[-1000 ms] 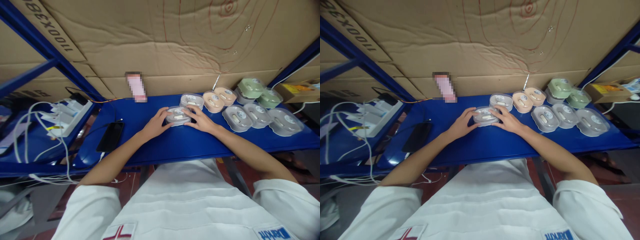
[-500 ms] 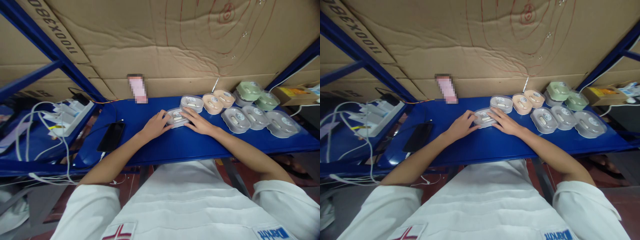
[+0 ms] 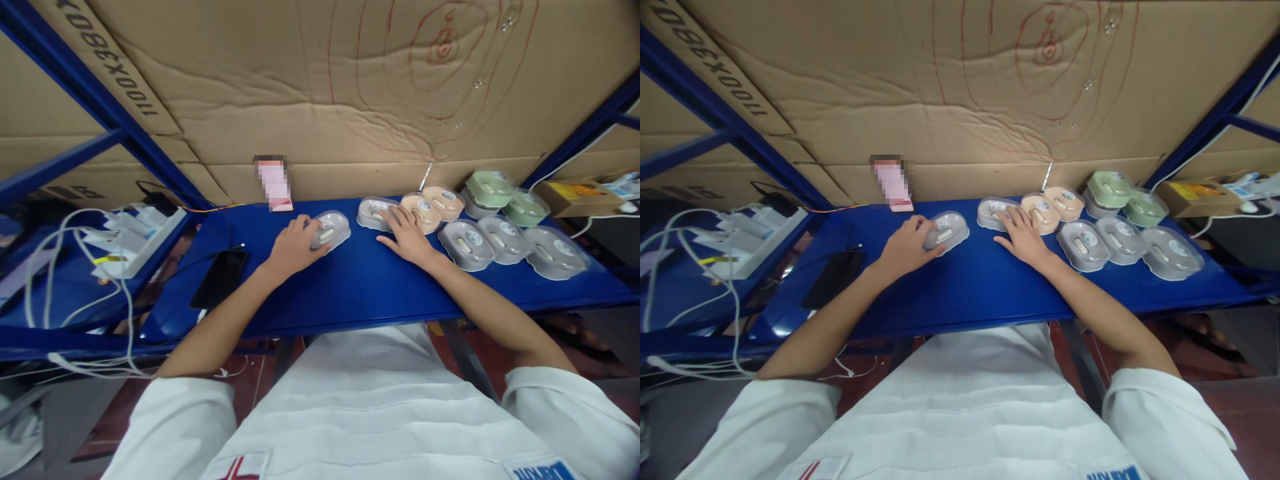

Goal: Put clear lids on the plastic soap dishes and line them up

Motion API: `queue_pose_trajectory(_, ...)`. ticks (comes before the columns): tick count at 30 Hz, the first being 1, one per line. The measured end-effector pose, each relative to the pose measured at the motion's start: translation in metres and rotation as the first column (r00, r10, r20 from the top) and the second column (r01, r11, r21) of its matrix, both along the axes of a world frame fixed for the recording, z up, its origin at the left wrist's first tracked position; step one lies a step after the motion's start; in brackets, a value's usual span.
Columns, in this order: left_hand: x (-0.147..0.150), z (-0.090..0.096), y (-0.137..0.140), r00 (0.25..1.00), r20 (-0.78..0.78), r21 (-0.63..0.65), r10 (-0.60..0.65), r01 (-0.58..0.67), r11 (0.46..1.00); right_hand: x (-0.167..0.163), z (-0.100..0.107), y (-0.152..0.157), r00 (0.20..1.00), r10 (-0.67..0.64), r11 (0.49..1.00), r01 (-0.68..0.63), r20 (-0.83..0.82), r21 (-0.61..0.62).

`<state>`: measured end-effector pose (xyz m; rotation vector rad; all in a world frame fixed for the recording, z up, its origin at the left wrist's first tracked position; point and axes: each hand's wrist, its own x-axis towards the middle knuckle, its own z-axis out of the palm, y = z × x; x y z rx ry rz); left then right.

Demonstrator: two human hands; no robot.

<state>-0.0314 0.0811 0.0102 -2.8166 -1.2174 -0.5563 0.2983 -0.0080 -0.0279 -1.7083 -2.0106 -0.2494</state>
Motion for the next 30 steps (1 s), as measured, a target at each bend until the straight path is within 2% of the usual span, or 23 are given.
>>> queue_pose_trajectory(3, -0.009, 0.006, 0.002, 0.992, -0.087, 0.032, 0.089, -0.087, 0.996, -0.009, 0.005, -0.006, 0.996, 0.087, 0.996, -0.087, -0.016, 0.0)
queue_pose_trajectory(6, -0.013, 0.011, -0.004, 0.981, -0.164, 0.049, 0.103, -0.096, 0.994, -0.023, 0.017, -0.014, 0.971, 0.236, 0.971, -0.238, -0.041, -0.036)
queue_pose_trajectory(8, -0.013, 0.014, -0.009, 0.98, -0.172, 0.056, 0.096, -0.087, 0.995, -0.023, 0.025, -0.016, 0.968, 0.248, 0.968, -0.249, -0.045, -0.015)
queue_pose_trajectory(9, -0.012, 0.015, -0.011, 0.984, -0.161, 0.062, 0.082, -0.073, 0.995, -0.02, 0.028, -0.017, 0.98, 0.196, 0.981, -0.195, -0.045, 0.019)
queue_pose_trajectory(11, -0.011, 0.018, -0.014, 0.994, -0.111, 0.062, 0.019, -0.012, 0.998, -0.005, 0.03, -0.016, 0.999, -0.012, 0.994, 0.017, -0.046, 0.106)
queue_pose_trajectory(14, -0.01, 0.021, -0.014, 0.992, -0.03, -0.004, -0.119, 0.119, 0.993, 0.018, 0.022, -0.013, 0.946, -0.32, 0.934, 0.325, -0.056, 0.147)
queue_pose_trajectory(16, -0.01, 0.023, -0.014, 0.987, -0.022, -0.073, -0.159, 0.157, 0.985, 0.022, 0.016, -0.013, 0.923, -0.383, 0.918, 0.383, -0.028, 0.102)
queue_pose_trajectory(19, -0.012, 0.026, -0.013, 0.985, -0.067, -0.172, -0.162, 0.148, 0.974, 0.01, 0.018, -0.018, 0.95, -0.309, 0.951, 0.308, 0.041, 0.024)
queue_pose_trajectory(22, -0.015, 0.03, -0.013, 0.974, -0.101, -0.236, -0.202, 0.174, 0.956, -0.01, 0.03, -0.025, 0.993, -0.105, 0.991, 0.108, 0.054, -0.076)
queue_pose_trajectory(24, -0.017, 0.032, -0.013, 0.972, -0.106, -0.258, -0.211, 0.178, 0.95, -0.015, 0.038, -0.028, 0.997, 0.071, 0.986, -0.066, 0.026, -0.151)
queue_pose_trajectory(26, -0.018, 0.033, -0.012, 0.978, -0.09, -0.269, -0.189, 0.159, 0.95, -0.011, 0.043, -0.029, 0.982, 0.19, 0.961, -0.19, -0.018, -0.199)
queue_pose_trajectory(28, -0.017, 0.03, -0.008, 0.987, -0.033, -0.257, -0.157, 0.144, 0.956, 0.002, 0.044, -0.029, 0.977, 0.208, 0.952, -0.214, -0.051, -0.217)
queue_pose_trajectory(30, -0.016, 0.024, -0.001, 0.987, 0.087, -0.208, -0.137, 0.152, 0.966, 0.016, 0.043, -0.027, 0.986, 0.157, 0.959, -0.167, -0.063, -0.23)
